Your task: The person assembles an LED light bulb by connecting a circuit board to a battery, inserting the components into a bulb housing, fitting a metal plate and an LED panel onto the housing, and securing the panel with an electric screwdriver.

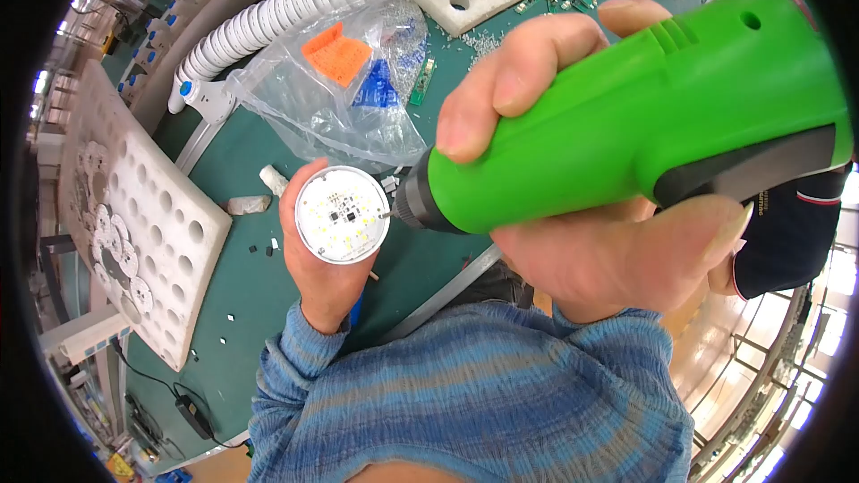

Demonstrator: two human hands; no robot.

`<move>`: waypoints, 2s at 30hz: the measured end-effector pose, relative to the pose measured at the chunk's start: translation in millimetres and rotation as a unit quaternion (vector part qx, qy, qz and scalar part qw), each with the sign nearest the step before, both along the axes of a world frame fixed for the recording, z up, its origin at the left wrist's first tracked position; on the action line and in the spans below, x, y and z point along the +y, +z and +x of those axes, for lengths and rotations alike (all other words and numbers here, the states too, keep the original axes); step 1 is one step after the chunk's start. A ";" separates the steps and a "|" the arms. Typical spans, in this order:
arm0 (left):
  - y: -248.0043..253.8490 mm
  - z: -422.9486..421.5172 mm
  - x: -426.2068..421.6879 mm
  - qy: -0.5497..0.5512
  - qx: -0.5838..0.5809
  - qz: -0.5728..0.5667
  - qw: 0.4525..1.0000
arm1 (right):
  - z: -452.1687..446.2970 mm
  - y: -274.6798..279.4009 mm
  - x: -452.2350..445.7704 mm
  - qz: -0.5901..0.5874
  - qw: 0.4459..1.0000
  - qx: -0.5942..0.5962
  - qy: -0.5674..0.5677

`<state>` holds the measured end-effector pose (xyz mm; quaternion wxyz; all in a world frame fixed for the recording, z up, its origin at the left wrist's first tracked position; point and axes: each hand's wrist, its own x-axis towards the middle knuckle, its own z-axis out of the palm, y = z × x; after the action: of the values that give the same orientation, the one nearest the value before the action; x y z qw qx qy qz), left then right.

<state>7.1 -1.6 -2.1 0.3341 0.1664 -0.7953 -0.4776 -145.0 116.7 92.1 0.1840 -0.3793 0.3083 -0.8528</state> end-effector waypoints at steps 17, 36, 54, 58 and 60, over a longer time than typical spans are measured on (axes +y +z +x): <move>-4.9 3.6 1.5 -0.002 -0.004 0.009 1.000 | -18.0 -9.2 -12.1 -0.024 0.974 0.220 0.046; -1.4 6.6 -9.9 0.019 0.019 0.022 0.999 | -20.7 12.3 13.0 0.020 0.990 0.136 0.014; 22.6 45.4 0.4 -0.137 0.133 0.491 0.850 | 13.1 -90.0 57.6 0.599 0.785 0.148 -0.051; 9.5 49.1 6.1 -0.214 0.173 0.633 0.724 | 28.3 -86.3 55.2 0.617 0.756 0.205 -0.076; 2.5 46.6 6.7 -0.250 0.190 0.675 0.668 | 32.3 -85.8 55.6 0.627 0.738 0.228 -0.100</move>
<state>53.7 5.1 0.4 0.1433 0.0472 -0.1872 -0.9707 -112.7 172.3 6.3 0.2183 -0.3284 0.8419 -0.3684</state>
